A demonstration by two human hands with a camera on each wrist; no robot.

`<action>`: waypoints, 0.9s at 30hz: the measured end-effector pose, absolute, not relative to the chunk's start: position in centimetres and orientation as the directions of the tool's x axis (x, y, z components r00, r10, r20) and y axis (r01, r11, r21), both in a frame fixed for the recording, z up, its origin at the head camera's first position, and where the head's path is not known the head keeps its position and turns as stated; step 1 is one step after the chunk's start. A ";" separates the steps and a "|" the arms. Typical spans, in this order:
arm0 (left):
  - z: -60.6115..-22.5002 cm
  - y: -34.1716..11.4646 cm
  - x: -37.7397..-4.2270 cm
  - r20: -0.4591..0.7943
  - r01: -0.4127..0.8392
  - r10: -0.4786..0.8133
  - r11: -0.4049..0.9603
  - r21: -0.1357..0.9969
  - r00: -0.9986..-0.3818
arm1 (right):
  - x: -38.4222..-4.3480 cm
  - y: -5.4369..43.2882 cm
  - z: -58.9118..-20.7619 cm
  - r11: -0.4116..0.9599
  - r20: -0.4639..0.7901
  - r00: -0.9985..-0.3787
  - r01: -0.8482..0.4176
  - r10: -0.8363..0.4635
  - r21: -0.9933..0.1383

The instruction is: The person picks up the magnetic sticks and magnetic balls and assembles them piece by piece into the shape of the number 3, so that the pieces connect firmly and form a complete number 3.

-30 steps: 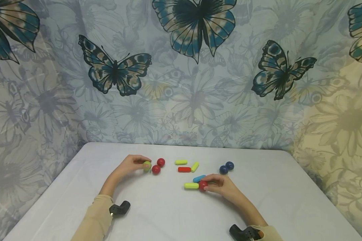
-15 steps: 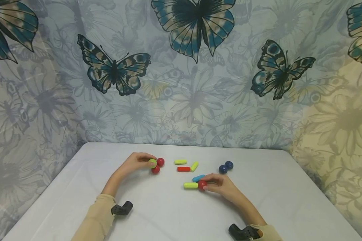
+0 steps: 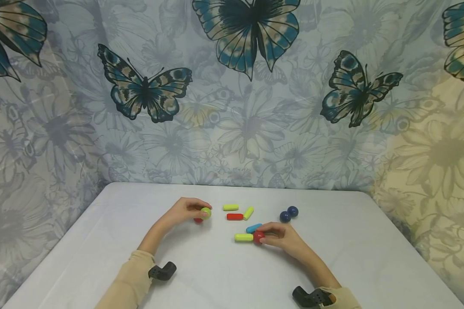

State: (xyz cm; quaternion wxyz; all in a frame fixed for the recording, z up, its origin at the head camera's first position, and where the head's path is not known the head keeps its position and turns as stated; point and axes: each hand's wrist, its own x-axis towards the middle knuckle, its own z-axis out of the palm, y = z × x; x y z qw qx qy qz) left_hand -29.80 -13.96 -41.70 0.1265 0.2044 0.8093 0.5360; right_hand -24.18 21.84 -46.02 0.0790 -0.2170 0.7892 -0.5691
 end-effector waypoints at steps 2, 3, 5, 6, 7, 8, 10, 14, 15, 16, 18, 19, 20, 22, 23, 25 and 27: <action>-41.7 -13.5 -29.7 0.017 0.202 0.481 0.337 0.920 -0.877 | -24.2 21.8 -46.0 0.260 0.118 -0.895 -0.249 -0.430 -0.933; -41.7 -13.3 -29.7 0.025 0.215 0.489 0.337 0.917 -0.872 | -24.2 21.8 -46.0 0.261 0.117 -0.895 -0.247 -0.430 -0.933; -41.8 -13.0 -29.6 0.046 0.247 0.507 0.336 0.909 -0.861 | -24.2 21.8 -45.9 0.263 0.112 -0.896 -0.243 -0.429 -0.934; -42.0 -12.8 -29.6 0.061 0.267 0.517 0.334 0.904 -0.854 | -24.2 21.8 -45.9 0.264 0.110 -0.897 -0.241 -0.429 -0.934; -42.1 -12.7 -29.6 0.074 0.285 0.527 0.331 0.900 -0.847 | -24.1 21.8 -45.9 0.264 0.107 -0.898 -0.237 -0.427 -0.935; -42.3 -12.6 -29.6 0.091 0.307 0.538 0.326 0.894 -0.838 | -24.1 21.8 -45.9 0.265 0.106 -0.899 -0.236 -0.426 -0.935; -42.6 -12.3 -29.7 0.112 0.338 0.556 0.322 0.884 -0.824 | -24.2 21.8 -45.9 0.270 0.102 -0.901 -0.232 -0.421 -0.935; -42.9 -11.7 -29.5 0.109 0.342 0.574 0.315 0.885 -0.812 | -24.2 21.7 -46.0 0.281 0.093 -0.908 -0.222 -0.408 -0.933; -42.9 -11.5 -29.4 0.098 0.331 0.575 0.316 0.889 -0.812 | -24.2 21.7 -46.0 0.282 0.092 -0.909 -0.220 -0.406 -0.934; -43.0 -11.4 -29.3 0.091 0.325 0.578 0.317 0.891 -0.811 | -24.2 21.7 -46.0 0.282 0.091 -0.910 -0.219 -0.405 -0.934; -43.1 -11.1 -29.2 0.084 0.322 0.583 0.318 0.892 -0.808 | -24.2 21.7 -46.0 0.281 0.091 -0.910 -0.219 -0.405 -0.934; -43.1 -10.9 -29.1 0.082 0.321 0.586 0.318 0.892 -0.806 | -24.2 21.7 -46.0 0.281 0.092 -0.910 -0.219 -0.405 -0.934; -43.2 -10.8 -29.1 0.083 0.326 0.589 0.319 0.890 -0.804 | -24.2 21.7 -46.0 0.281 0.092 -0.909 -0.220 -0.405 -0.934; -43.3 -10.5 -29.0 0.089 0.339 0.594 0.325 0.883 -0.800 | -24.2 21.7 -46.0 0.281 0.095 -0.909 -0.223 -0.406 -0.933; -43.4 -10.4 -29.0 0.091 0.344 0.597 0.324 0.881 -0.797 | -24.2 21.7 -46.0 0.281 0.095 -0.909 -0.224 -0.407 -0.933; -43.5 -10.1 -28.9 0.092 0.349 0.606 0.321 0.880 -0.790 | -24.2 21.7 -46.0 0.282 0.095 -0.909 -0.223 -0.407 -0.933; -43.6 -9.8 -28.8 0.090 0.352 0.612 0.322 0.879 -0.785 | -24.2 21.7 -45.9 0.284 0.094 -0.909 -0.223 -0.406 -0.932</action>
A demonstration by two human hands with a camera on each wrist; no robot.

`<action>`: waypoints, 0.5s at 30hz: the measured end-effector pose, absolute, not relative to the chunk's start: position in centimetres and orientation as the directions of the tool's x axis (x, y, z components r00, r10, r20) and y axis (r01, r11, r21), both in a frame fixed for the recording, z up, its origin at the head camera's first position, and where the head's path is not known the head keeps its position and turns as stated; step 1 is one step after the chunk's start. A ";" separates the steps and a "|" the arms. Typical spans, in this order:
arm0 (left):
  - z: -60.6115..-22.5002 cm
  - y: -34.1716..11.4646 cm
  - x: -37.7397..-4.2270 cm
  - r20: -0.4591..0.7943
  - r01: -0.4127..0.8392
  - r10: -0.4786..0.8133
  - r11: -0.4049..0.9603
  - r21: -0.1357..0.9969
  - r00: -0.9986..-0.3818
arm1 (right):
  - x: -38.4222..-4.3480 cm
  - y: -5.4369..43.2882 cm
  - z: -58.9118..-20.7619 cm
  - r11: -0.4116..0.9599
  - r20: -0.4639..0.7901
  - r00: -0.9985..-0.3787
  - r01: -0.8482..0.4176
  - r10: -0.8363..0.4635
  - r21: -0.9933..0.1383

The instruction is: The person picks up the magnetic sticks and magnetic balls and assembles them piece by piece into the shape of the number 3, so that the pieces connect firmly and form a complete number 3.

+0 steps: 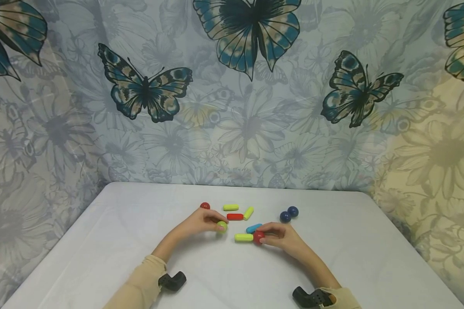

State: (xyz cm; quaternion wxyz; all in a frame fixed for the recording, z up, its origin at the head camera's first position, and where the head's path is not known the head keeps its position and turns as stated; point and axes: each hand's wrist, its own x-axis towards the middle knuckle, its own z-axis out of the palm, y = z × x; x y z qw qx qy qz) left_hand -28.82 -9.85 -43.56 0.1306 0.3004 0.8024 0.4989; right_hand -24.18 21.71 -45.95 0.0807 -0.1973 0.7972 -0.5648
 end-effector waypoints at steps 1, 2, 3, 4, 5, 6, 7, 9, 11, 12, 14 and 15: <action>-43.6 -9.7 -28.8 0.088 0.350 0.615 0.321 0.880 -0.784 | -24.2 21.7 -45.9 0.285 0.093 -0.909 -0.222 -0.406 -0.932; -43.6 -9.6 -28.7 0.084 0.349 0.616 0.324 0.879 -0.783 | -24.1 21.7 -45.9 0.287 0.091 -0.909 -0.222 -0.406 -0.932; -43.6 -9.5 -28.6 0.080 0.350 0.615 0.331 0.876 -0.784 | -24.1 21.7 -45.9 0.288 0.091 -0.909 -0.222 -0.407 -0.932; -43.6 -9.5 -28.5 0.077 0.350 0.613 0.338 0.874 -0.786 | -24.1 21.7 -45.8 0.291 0.089 -0.909 -0.222 -0.407 -0.931; -43.6 -9.4 -28.5 0.073 0.350 0.610 0.347 0.870 -0.789 | -24.1 21.7 -45.8 0.292 0.088 -0.909 -0.221 -0.408 -0.930; -43.6 -9.4 -28.3 0.072 0.350 0.607 0.354 0.867 -0.791 | -24.1 21.7 -45.8 0.293 0.087 -0.909 -0.221 -0.408 -0.930; -43.6 -9.3 -28.2 0.071 0.352 0.605 0.359 0.864 -0.793 | -24.0 21.6 -45.7 0.294 0.087 -0.909 -0.221 -0.408 -0.930; -43.5 -9.1 -28.0 0.069 0.350 0.605 0.360 0.865 -0.793 | -24.0 21.6 -45.7 0.297 0.084 -0.909 -0.219 -0.408 -0.930; -43.5 -9.0 -27.9 0.066 0.348 0.608 0.358 0.867 -0.791 | -24.0 21.6 -45.7 0.297 0.080 -0.910 -0.214 -0.406 -0.930; -43.5 -9.0 -27.8 0.063 0.344 0.609 0.357 0.868 -0.791 | -24.0 21.6 -45.7 0.295 0.080 -0.910 -0.214 -0.407 -0.931; -43.5 -9.0 -27.8 0.056 0.340 0.615 0.357 0.870 -0.787 | -24.0 21.6 -45.7 0.291 0.083 -0.908 -0.216 -0.410 -0.932; -43.5 -8.9 -27.8 0.053 0.340 0.618 0.358 0.870 -0.785 | -24.0 21.6 -45.7 0.288 0.086 -0.907 -0.219 -0.413 -0.932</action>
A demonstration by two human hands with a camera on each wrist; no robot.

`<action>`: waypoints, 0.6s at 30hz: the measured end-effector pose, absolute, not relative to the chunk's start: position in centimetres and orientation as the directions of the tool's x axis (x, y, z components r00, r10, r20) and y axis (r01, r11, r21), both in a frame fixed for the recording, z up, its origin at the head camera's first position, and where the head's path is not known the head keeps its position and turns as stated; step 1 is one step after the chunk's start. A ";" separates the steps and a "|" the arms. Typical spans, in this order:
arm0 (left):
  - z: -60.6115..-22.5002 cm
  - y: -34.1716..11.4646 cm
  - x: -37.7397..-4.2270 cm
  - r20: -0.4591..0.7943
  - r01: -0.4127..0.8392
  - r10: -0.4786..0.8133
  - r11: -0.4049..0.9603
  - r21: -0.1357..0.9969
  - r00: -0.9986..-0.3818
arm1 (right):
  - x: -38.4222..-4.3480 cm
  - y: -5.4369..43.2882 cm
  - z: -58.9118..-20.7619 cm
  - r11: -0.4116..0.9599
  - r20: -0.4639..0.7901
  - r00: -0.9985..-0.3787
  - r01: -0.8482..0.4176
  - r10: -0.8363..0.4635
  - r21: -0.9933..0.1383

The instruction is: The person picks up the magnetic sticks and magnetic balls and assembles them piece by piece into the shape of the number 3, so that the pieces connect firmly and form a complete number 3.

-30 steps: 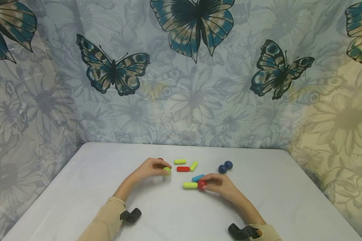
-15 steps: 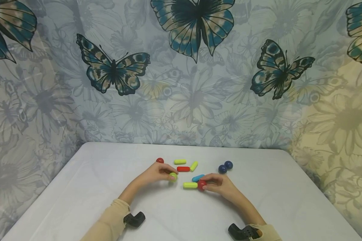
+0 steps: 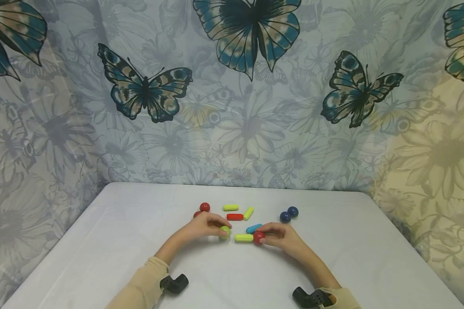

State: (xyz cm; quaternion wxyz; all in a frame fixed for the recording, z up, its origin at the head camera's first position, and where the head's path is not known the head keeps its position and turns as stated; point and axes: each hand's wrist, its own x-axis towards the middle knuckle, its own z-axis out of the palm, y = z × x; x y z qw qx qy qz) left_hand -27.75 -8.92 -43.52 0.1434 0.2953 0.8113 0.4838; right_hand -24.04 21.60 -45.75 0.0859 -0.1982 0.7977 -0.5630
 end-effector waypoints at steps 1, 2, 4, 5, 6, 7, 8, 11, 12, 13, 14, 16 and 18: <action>-43.5 -8.9 -27.7 0.049 0.339 0.619 0.360 0.869 -0.783 | -24.1 21.6 -45.8 0.283 0.090 -0.905 -0.223 -0.416 -0.933; -43.5 -8.9 -27.7 0.044 0.337 0.620 0.363 0.869 -0.783 | -24.1 21.6 -45.8 0.281 0.093 -0.903 -0.227 -0.419 -0.933; -43.5 -8.9 -27.6 0.038 0.334 0.623 0.364 0.869 -0.781 | -24.1 21.7 -45.8 0.279 0.096 -0.901 -0.230 -0.422 -0.932; -43.5 -8.8 -27.6 0.035 0.330 0.624 0.365 0.871 -0.781 | -24.1 21.7 -45.8 0.280 0.095 -0.901 -0.229 -0.423 -0.932; -43.6 -8.8 -27.5 0.032 0.328 0.625 0.365 0.872 -0.780 | -24.1 21.6 -45.8 0.279 0.093 -0.901 -0.227 -0.423 -0.933; -43.6 -8.8 -27.5 0.028 0.323 0.625 0.365 0.873 -0.780 | -24.1 21.6 -45.8 0.280 0.091 -0.902 -0.225 -0.423 -0.933; -43.7 -8.8 -27.5 0.026 0.321 0.626 0.363 0.874 -0.779 | -24.1 21.6 -45.8 0.282 0.088 -0.903 -0.223 -0.421 -0.933; -43.9 -8.7 -27.6 0.026 0.317 0.636 0.349 0.882 -0.772 | -24.1 21.6 -45.8 0.285 0.087 -0.904 -0.221 -0.418 -0.932; -44.0 -8.6 -27.6 0.029 0.318 0.640 0.342 0.884 -0.768 | -24.1 21.6 -45.7 0.286 0.088 -0.905 -0.222 -0.416 -0.932; -44.1 -8.6 -27.7 0.030 0.320 0.644 0.338 0.885 -0.764 | -24.1 21.6 -45.7 0.286 0.088 -0.905 -0.222 -0.416 -0.932; -44.1 -8.5 -27.7 0.033 0.322 0.648 0.334 0.886 -0.761 | -24.1 21.6 -45.7 0.287 0.088 -0.906 -0.222 -0.415 -0.932; -44.2 -8.3 -27.6 0.039 0.331 0.656 0.327 0.885 -0.753 | -24.1 21.6 -45.7 0.288 0.089 -0.906 -0.223 -0.414 -0.931; -44.1 -8.2 -27.5 0.044 0.336 0.664 0.319 0.886 -0.747 | -24.1 21.6 -45.7 0.288 0.090 -0.905 -0.225 -0.416 -0.931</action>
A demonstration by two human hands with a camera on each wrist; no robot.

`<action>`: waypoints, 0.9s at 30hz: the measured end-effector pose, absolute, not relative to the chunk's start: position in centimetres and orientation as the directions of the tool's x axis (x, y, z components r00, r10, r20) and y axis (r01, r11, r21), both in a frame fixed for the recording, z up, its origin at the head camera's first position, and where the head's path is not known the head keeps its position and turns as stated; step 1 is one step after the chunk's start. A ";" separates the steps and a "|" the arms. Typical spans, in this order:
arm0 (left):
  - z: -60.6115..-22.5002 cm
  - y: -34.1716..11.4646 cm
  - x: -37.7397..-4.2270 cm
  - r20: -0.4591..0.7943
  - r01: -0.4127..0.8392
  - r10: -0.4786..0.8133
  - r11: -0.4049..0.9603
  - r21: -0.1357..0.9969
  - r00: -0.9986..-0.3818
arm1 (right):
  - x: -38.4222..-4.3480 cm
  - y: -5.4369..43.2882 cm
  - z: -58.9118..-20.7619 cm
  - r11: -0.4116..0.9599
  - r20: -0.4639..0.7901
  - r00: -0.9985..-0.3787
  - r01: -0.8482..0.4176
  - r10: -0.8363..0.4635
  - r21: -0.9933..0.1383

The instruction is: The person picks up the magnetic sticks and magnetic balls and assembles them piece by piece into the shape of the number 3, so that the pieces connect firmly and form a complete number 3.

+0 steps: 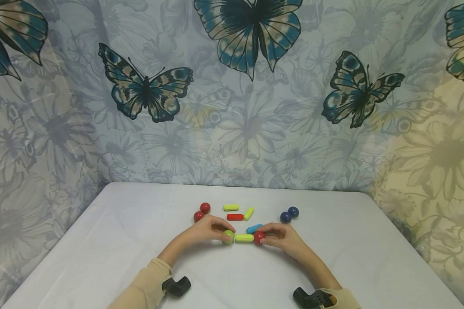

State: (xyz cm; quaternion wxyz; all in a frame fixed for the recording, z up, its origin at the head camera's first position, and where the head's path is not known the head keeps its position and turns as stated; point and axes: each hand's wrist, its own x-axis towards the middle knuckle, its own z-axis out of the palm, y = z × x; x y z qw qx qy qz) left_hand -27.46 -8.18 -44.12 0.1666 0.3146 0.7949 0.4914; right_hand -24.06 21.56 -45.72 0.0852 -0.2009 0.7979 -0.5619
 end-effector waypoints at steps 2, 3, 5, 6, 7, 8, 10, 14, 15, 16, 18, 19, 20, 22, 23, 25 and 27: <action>-44.1 -8.1 -27.3 0.044 0.340 0.667 0.321 0.884 -0.744 | -24.1 21.6 -45.7 0.287 0.092 -0.904 -0.228 -0.418 -0.930; -44.0 -8.0 -27.3 0.042 0.339 0.667 0.323 0.883 -0.744 | -24.1 21.6 -45.7 0.285 0.093 -0.903 -0.229 -0.420 -0.931; -44.0 -7.9 -27.2 0.036 0.335 0.664 0.328 0.883 -0.747 | -24.1 21.6 -45.7 0.282 0.094 -0.901 -0.230 -0.423 -0.932; -44.0 -7.9 -27.1 0.035 0.334 0.663 0.330 0.883 -0.748 | -24.1 21.6 -45.7 0.279 0.094 -0.900 -0.229 -0.425 -0.933; -44.0 -7.9 -27.1 0.034 0.334 0.661 0.332 0.882 -0.750 | -24.1 21.6 -45.7 0.277 0.094 -0.900 -0.228 -0.427 -0.933; -44.0 -7.9 -27.1 0.031 0.330 0.660 0.333 0.883 -0.751 | -24.0 21.6 -45.7 0.275 0.094 -0.899 -0.228 -0.428 -0.934; -44.0 -7.9 -27.1 0.035 0.331 0.662 0.328 0.885 -0.749 | -24.0 21.6 -45.7 0.273 0.093 -0.898 -0.228 -0.431 -0.935; -44.1 -7.9 -27.1 0.036 0.331 0.668 0.320 0.888 -0.743 | -24.1 21.6 -45.7 0.272 0.094 -0.898 -0.228 -0.431 -0.935; -44.1 -7.9 -27.1 0.035 0.330 0.669 0.320 0.888 -0.743 | -24.1 21.6 -45.7 0.270 0.093 -0.898 -0.227 -0.431 -0.936; -44.1 -7.9 -27.1 0.034 0.328 0.670 0.318 0.890 -0.742 | -24.1 21.6 -45.7 0.270 0.092 -0.898 -0.225 -0.430 -0.936; -44.2 -7.9 -27.1 0.029 0.321 0.669 0.318 0.892 -0.742 | -24.1 21.6 -45.8 0.272 0.092 -0.899 -0.225 -0.429 -0.936; -44.2 -7.9 -27.1 0.027 0.318 0.669 0.317 0.894 -0.743 | -24.1 21.6 -45.8 0.271 0.092 -0.899 -0.225 -0.428 -0.936; -44.2 -7.9 -27.1 0.025 0.313 0.668 0.316 0.896 -0.744 | -24.1 21.6 -45.8 0.271 0.091 -0.899 -0.224 -0.428 -0.936; -44.2 -7.9 -27.1 0.023 0.306 0.666 0.311 0.900 -0.745 | -24.1 21.7 -45.8 0.272 0.092 -0.899 -0.226 -0.427 -0.935; -44.2 -7.9 -27.2 0.019 0.300 0.664 0.311 0.902 -0.747 | -24.1 21.7 -45.9 0.270 0.094 -0.899 -0.227 -0.427 -0.936; -44.3 -7.9 -27.2 0.015 0.288 0.663 0.304 0.908 -0.749 | -24.1 21.7 -45.9 0.264 0.099 -0.898 -0.229 -0.429 -0.937; -44.4 -7.9 -27.3 0.018 0.279 0.664 0.289 0.916 -0.748 | -24.0 21.8 -45.9 0.256 0.110 -0.892 -0.241 -0.438 -0.936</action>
